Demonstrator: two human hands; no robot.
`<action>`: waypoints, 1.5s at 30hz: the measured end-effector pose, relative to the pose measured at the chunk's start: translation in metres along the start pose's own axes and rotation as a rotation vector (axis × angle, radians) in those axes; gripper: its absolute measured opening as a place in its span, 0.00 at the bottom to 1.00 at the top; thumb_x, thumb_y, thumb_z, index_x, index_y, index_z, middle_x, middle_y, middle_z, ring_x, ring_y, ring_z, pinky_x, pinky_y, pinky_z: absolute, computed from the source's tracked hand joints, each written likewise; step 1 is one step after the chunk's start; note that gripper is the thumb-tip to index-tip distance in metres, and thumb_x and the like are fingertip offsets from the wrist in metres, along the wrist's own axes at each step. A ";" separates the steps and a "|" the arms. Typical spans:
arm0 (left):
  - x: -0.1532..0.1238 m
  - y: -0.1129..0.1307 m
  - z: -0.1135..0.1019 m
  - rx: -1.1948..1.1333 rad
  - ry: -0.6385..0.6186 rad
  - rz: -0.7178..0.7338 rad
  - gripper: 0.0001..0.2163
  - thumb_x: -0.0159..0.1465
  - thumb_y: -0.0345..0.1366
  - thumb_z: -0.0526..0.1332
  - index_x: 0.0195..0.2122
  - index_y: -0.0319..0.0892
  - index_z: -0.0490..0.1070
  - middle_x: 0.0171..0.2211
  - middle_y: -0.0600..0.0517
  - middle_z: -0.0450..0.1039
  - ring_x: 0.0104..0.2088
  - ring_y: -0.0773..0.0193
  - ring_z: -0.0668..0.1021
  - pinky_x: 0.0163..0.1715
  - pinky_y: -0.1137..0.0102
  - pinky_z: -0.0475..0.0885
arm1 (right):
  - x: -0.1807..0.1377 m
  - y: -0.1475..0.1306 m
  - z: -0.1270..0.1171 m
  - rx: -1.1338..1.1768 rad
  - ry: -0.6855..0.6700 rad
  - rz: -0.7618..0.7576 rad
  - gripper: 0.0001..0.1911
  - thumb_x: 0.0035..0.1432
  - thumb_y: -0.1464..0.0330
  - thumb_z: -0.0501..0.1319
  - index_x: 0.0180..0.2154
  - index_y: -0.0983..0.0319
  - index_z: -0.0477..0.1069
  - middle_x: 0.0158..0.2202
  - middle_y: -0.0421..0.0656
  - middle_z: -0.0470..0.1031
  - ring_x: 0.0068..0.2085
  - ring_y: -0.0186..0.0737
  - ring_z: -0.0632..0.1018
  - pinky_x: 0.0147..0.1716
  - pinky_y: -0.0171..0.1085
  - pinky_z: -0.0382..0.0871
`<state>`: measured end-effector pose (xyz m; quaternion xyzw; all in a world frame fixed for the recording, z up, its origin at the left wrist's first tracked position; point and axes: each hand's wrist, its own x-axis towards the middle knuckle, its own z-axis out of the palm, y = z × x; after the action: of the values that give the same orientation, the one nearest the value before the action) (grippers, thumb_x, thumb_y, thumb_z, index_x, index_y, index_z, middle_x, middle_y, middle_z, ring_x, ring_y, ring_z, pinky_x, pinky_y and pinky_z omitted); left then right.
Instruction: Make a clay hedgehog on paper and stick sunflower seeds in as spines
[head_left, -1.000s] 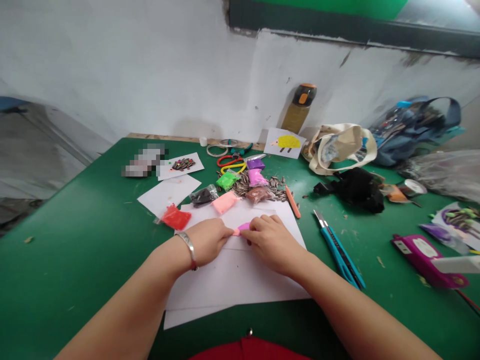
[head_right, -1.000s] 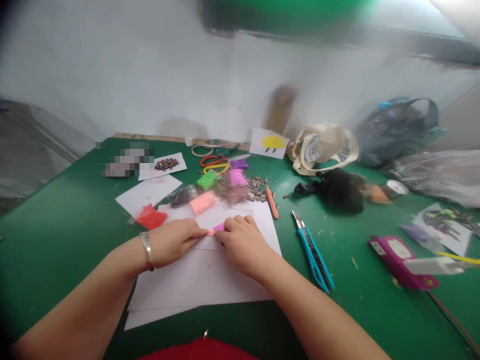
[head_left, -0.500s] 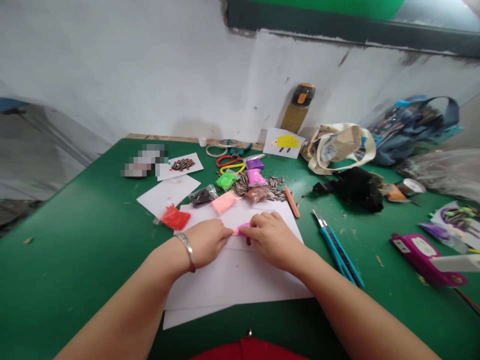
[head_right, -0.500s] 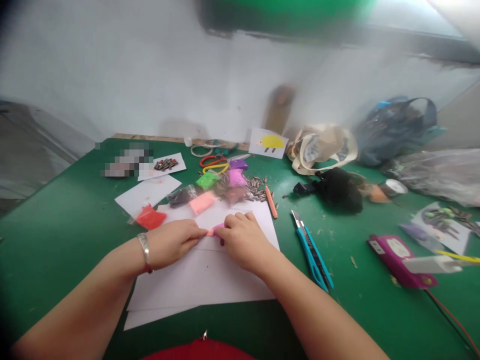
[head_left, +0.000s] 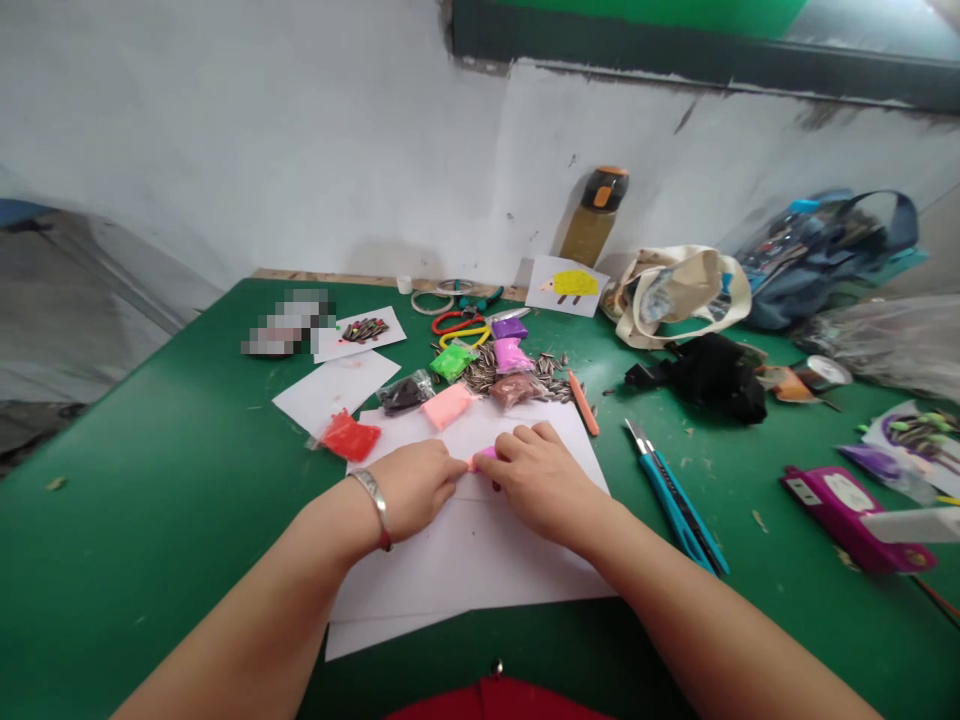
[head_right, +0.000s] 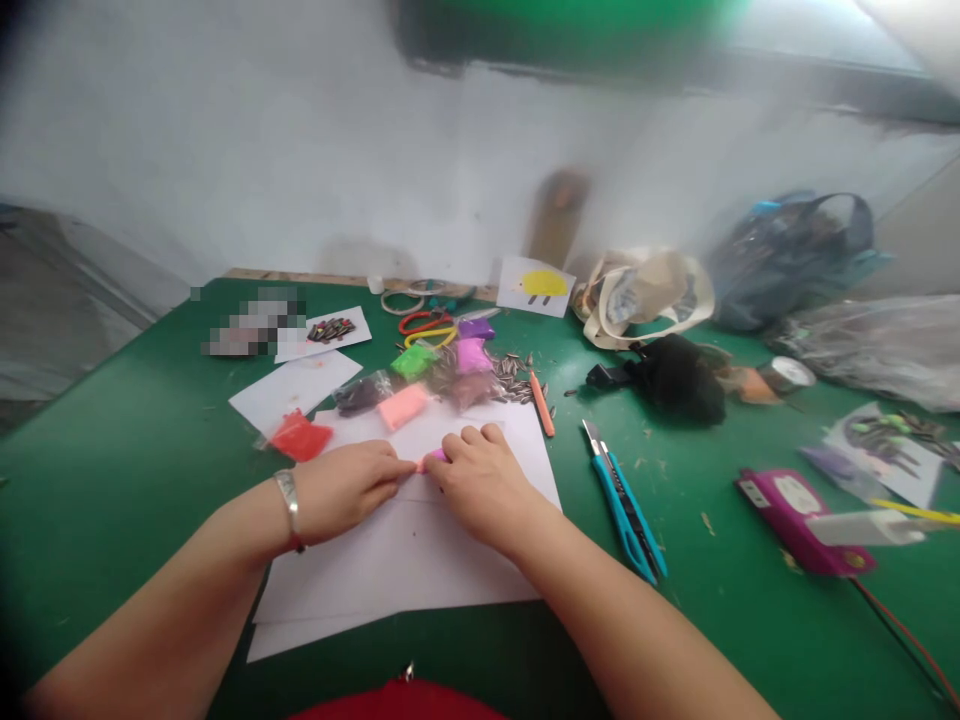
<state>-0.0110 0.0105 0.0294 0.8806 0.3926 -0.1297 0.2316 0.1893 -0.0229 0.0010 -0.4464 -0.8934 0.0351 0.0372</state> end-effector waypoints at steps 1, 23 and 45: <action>0.000 0.000 -0.001 0.003 -0.001 0.003 0.13 0.65 0.35 0.48 0.39 0.42 0.72 0.36 0.47 0.72 0.37 0.58 0.75 0.37 0.67 0.67 | 0.000 0.000 -0.001 -0.004 0.004 0.001 0.11 0.64 0.70 0.53 0.44 0.56 0.71 0.34 0.42 0.68 0.37 0.41 0.64 0.39 0.42 0.48; -0.002 -0.007 -0.004 -0.068 0.042 0.069 0.15 0.65 0.37 0.49 0.37 0.44 0.76 0.35 0.49 0.77 0.36 0.61 0.76 0.35 0.71 0.65 | 0.001 -0.012 0.000 0.001 0.010 -0.058 0.13 0.60 0.74 0.53 0.46 0.59 0.69 0.34 0.43 0.68 0.36 0.41 0.63 0.38 0.42 0.48; 0.006 -0.015 -0.001 -0.141 0.067 0.047 0.15 0.64 0.37 0.50 0.43 0.47 0.76 0.36 0.51 0.78 0.36 0.61 0.76 0.35 0.72 0.64 | -0.005 -0.016 -0.002 0.034 -0.041 -0.091 0.13 0.62 0.74 0.51 0.45 0.60 0.69 0.36 0.44 0.69 0.36 0.40 0.64 0.38 0.42 0.49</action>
<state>-0.0186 0.0237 0.0233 0.8747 0.3877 -0.0668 0.2830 0.1799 -0.0366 0.0044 -0.4037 -0.9126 0.0576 0.0278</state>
